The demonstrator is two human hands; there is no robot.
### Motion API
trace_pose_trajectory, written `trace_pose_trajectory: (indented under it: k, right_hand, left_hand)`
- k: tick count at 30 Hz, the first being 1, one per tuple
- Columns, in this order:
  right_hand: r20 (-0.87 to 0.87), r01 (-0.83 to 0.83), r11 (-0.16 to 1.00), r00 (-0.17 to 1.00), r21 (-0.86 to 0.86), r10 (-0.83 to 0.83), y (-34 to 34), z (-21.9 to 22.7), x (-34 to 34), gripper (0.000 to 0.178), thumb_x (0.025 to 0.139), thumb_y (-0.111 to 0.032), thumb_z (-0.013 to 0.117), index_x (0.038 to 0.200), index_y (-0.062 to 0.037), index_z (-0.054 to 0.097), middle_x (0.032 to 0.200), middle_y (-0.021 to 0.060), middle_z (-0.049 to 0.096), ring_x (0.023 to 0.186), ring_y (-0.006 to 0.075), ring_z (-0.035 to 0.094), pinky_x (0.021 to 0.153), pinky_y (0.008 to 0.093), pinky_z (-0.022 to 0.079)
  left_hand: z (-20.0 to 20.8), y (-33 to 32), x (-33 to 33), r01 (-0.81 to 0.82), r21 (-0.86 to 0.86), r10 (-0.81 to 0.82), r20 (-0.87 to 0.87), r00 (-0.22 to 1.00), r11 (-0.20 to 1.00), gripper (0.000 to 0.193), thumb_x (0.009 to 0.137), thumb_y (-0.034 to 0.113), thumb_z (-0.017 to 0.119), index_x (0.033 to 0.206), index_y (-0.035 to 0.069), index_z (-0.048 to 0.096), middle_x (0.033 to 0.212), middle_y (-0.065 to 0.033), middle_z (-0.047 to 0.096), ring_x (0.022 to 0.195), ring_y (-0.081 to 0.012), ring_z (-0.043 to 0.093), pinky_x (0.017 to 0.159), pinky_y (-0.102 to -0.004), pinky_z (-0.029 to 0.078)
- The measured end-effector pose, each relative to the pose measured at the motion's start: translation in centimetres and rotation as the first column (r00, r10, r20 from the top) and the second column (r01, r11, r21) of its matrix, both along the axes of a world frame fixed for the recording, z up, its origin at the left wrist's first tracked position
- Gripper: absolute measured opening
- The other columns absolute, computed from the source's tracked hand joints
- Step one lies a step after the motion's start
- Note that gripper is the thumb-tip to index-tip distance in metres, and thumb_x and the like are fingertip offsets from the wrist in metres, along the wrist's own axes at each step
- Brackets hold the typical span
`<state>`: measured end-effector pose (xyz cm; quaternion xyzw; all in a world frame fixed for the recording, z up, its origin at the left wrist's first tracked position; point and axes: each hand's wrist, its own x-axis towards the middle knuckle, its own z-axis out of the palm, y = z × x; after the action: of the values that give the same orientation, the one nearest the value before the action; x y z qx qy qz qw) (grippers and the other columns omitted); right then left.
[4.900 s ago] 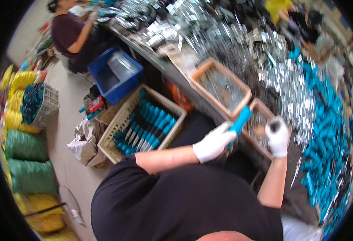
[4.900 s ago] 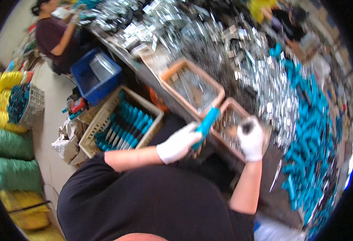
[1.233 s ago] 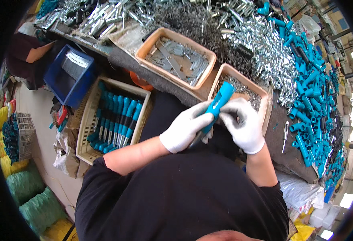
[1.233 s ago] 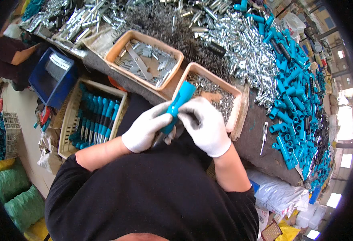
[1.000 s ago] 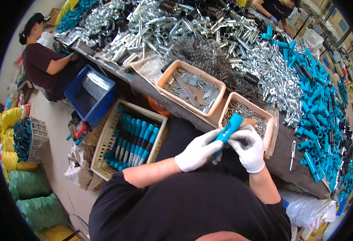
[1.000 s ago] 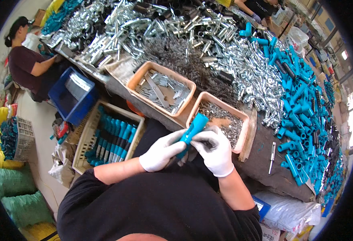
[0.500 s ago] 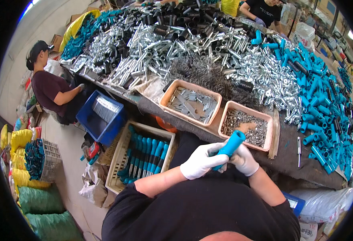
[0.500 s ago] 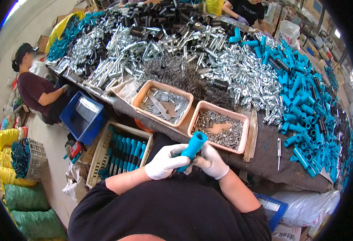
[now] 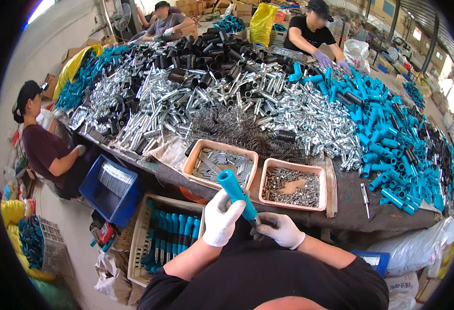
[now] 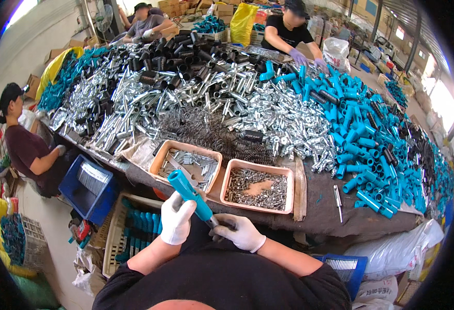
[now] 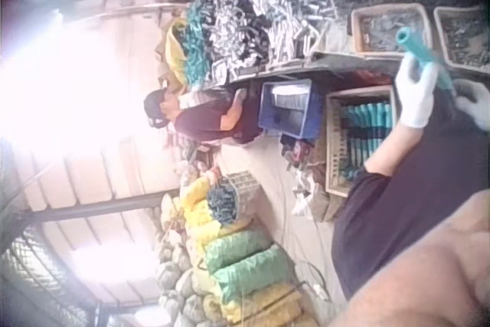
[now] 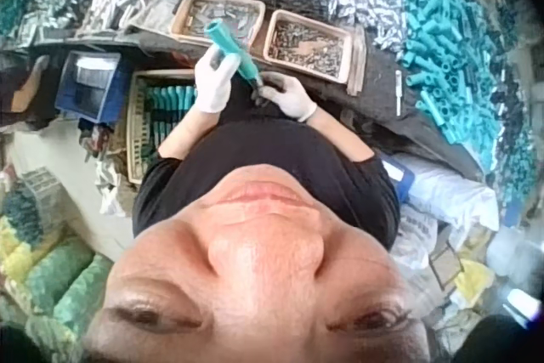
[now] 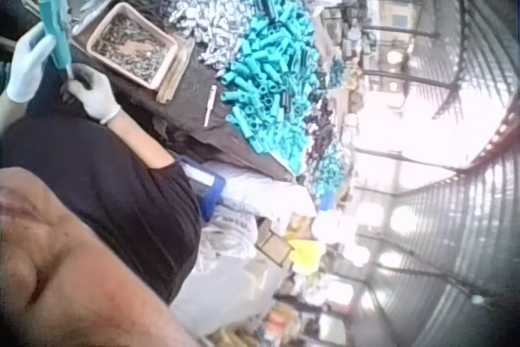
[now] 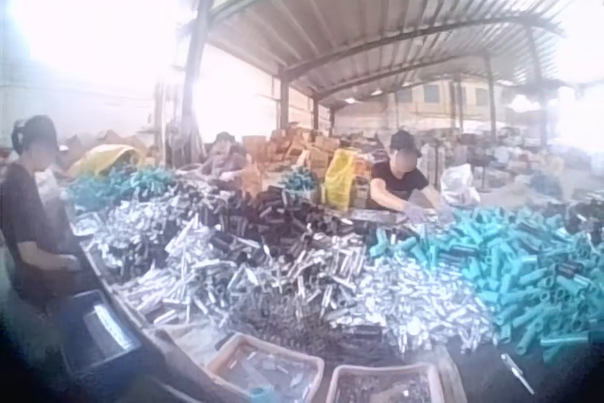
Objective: The person assembles tools by inserting metal parts, springs, and pins into metal sleeves and attaching plastic handles by hand, then places the completed tools into a crate.
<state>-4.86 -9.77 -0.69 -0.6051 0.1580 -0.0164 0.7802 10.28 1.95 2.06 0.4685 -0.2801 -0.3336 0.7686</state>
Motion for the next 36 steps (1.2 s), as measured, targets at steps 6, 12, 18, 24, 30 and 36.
trace_pose_trajectory:
  k: [6,12,18,24,30,36]
  right_hand:
    - [0.047,0.176,0.846,0.983,-0.503,-0.176,0.1,1.1,1.7,0.033,0.085,-0.006,0.066,0.116,0.0023,0.058,0.082,0.0073,0.062,0.069,0.0097,0.061,0.064,0.0253,0.05]
    - [-0.027,-0.116,0.431,0.978,-0.895,0.209,-4.3,3.8,5.5,0.027,0.085,-0.025,0.067,0.103,-0.0044,0.065,0.09,0.0165,0.067,0.08,0.0337,0.065,0.075,0.0405,0.052]
    - [0.158,0.152,-0.046,0.953,-0.987,-0.258,-20.7,4.4,11.4,0.037,0.085,-0.019,0.062,0.12,-0.0104,0.06,0.112,0.0159,0.064,0.102,0.0317,0.062,0.092,0.0373,0.048]
    - [-0.164,-0.173,-0.007,0.943,-0.985,-0.289,-25.1,1.7,11.5,0.038,0.079,-0.013,0.065,0.115,-0.0054,0.055,0.107,0.02,0.063,0.101,0.0371,0.06,0.09,0.041,0.048]
    - [0.218,0.207,0.487,0.975,-0.848,-0.036,-14.6,7.4,7.5,0.028,0.075,-0.001,0.058,0.103,-0.0023,0.062,0.097,0.0116,0.065,0.094,0.0224,0.062,0.088,0.0337,0.049]
    - [0.003,-0.166,0.463,0.94,-0.871,0.342,-8.8,9.2,2.9,0.023,0.071,-0.009,0.072,0.094,-0.0071,0.067,0.091,0.0095,0.06,0.087,0.0232,0.061,0.077,0.0327,0.051]
  left_hand:
    - [-0.5,-1.3,0.9,-0.069,-0.111,0.033,-0.3,0.953,0.991,0.031,0.092,0.013,0.056,0.119,-0.002,0.051,0.109,-0.0094,0.06,0.099,-0.0178,0.059,0.089,-0.033,0.048]
    - [-1.0,-1.4,1.7,-0.008,-0.111,-0.044,-0.454,0.89,0.994,0.024,0.098,0.028,0.047,0.108,0.006,0.042,0.082,-0.0091,0.056,0.061,-0.016,0.055,0.057,-0.0281,0.047]
    - [-3.0,-1.0,2.8,0.129,0.065,-0.096,-0.372,0.923,0.99,0.031,0.095,0.03,0.051,0.106,0.002,0.047,0.084,-0.0093,0.056,0.057,-0.0139,0.053,0.053,-0.0268,0.045]
    - [-3.2,-0.2,2.4,0.26,0.24,-0.225,-0.163,0.961,0.935,0.028,0.094,0.027,0.057,0.103,0.0,0.053,0.077,-0.0058,0.057,0.061,-0.011,0.053,0.057,-0.026,0.045]
    - [-4.3,-0.5,1.7,0.308,0.308,-0.331,0.024,0.943,0.9,0.03,0.092,0.027,0.061,0.11,0.003,0.057,0.075,-0.0006,0.056,0.062,-0.0071,0.052,0.058,-0.0234,0.043]
    - [-3.2,-0.7,1.5,0.606,0.381,-0.643,-0.037,0.765,0.698,0.042,0.091,0.037,0.063,0.119,0.007,0.056,0.079,0.0009,0.057,0.064,-0.0057,0.051,0.057,-0.0218,0.042]
